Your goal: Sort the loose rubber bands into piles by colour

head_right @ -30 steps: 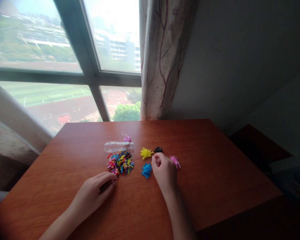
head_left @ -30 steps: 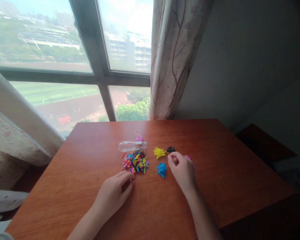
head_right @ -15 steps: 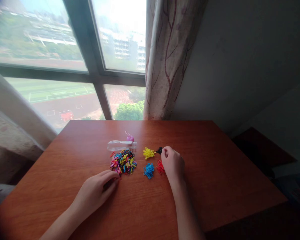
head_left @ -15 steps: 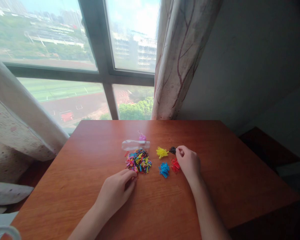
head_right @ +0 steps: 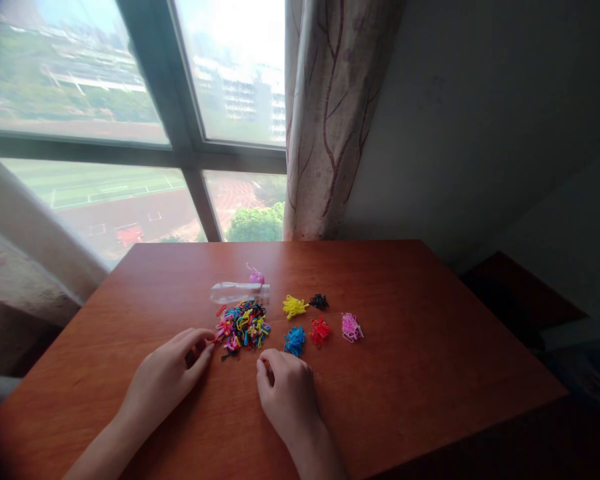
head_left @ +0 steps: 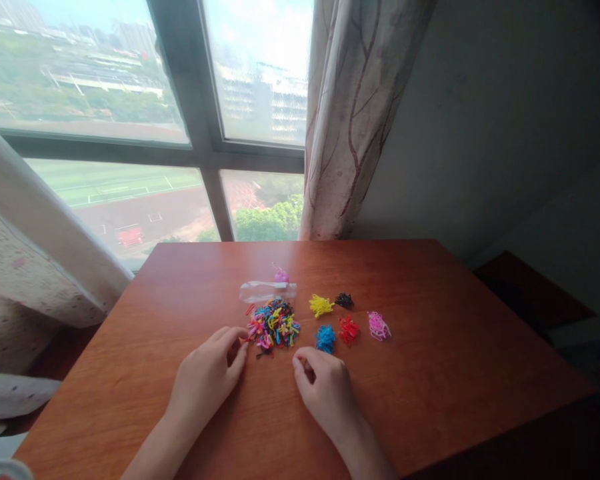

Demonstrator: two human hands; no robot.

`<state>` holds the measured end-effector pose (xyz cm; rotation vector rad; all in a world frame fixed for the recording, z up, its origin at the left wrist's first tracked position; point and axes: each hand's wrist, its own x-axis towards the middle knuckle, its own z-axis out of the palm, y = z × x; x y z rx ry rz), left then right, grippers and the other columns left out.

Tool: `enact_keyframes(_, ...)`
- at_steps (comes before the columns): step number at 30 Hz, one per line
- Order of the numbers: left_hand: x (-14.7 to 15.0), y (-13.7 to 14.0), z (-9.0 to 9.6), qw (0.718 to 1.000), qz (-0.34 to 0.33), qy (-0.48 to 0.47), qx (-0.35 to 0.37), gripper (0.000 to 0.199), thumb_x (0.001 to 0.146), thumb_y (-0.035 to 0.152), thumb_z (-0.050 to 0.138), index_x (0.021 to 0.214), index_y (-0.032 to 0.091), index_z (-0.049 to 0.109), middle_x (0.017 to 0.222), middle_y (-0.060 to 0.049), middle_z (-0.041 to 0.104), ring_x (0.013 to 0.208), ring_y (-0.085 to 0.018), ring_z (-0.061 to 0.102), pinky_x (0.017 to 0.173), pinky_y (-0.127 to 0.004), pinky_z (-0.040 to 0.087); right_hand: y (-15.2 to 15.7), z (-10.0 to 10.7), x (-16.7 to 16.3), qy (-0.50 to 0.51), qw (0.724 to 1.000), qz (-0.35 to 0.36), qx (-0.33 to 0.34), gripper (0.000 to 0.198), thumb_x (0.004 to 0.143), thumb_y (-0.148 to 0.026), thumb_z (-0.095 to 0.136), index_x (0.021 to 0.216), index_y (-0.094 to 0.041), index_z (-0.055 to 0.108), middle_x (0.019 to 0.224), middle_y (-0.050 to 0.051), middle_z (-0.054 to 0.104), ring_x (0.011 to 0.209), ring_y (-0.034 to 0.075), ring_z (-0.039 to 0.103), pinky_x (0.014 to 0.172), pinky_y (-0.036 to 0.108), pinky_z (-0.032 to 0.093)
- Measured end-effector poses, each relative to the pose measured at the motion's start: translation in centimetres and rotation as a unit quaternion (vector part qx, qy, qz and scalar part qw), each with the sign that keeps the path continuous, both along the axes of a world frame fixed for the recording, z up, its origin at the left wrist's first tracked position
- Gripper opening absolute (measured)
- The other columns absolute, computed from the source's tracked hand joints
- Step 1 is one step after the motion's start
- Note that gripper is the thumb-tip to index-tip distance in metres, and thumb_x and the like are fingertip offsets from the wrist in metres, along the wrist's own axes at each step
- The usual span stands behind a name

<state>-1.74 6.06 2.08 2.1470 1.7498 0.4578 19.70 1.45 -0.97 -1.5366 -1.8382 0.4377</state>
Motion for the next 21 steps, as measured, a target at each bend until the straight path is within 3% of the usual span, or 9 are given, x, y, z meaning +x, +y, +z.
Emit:
enact_keyframes(6, 0.19, -0.06, 0.03, 0.999, 0.018, 0.038, -0.007, 0.022, 0.091, 0.036, 0.044, 0.099, 0.027, 0.063, 0.097, 0.0, 0.07, 0.077, -0.018, 0.066, 0.065, -0.026, 0.045, 0.02, 0.13, 0.25, -0.016, 1.0, 0.015, -0.014, 0.017, 0.091, -0.019, 0.049, 0.079, -0.021, 0.061, 0.068, -0.001, 0.064, 0.062, 0.013, 0.058, 0.059, 0.022, 0.031)
enact_keyframes(13, 0.37, -0.17, -0.09, 0.999, -0.005, 0.04, -0.015, 0.022, 0.092, 0.034, 0.042, 0.095, 0.025, 0.062, 0.098, -0.001, 0.069, 0.079, -0.017, 0.065, 0.066, -0.026, 0.044, -0.09, 0.16, 0.14, -0.022, 1.0, 0.014, -0.011, 0.016, 0.09, -0.018, 0.05, 0.078, -0.021, 0.061, 0.068, -0.001, 0.064, 0.062, 0.013, 0.058, 0.059, 0.022, 0.031)
enact_keyframes(21, 0.27, 0.03, -0.01, 1.0, 0.017, 0.02, 0.012, 0.02, 0.088, 0.034, 0.046, 0.089, 0.025, 0.063, 0.087, 0.0, 0.071, 0.074, -0.017, 0.066, 0.063, -0.025, 0.045, -0.06, 0.25, 0.07, -0.026, 1.0, 0.014, -0.006, 0.017, 0.089, -0.017, 0.05, 0.078, -0.022, 0.061, 0.067, -0.002, 0.064, 0.062, 0.013, 0.059, 0.059, 0.022, 0.032)
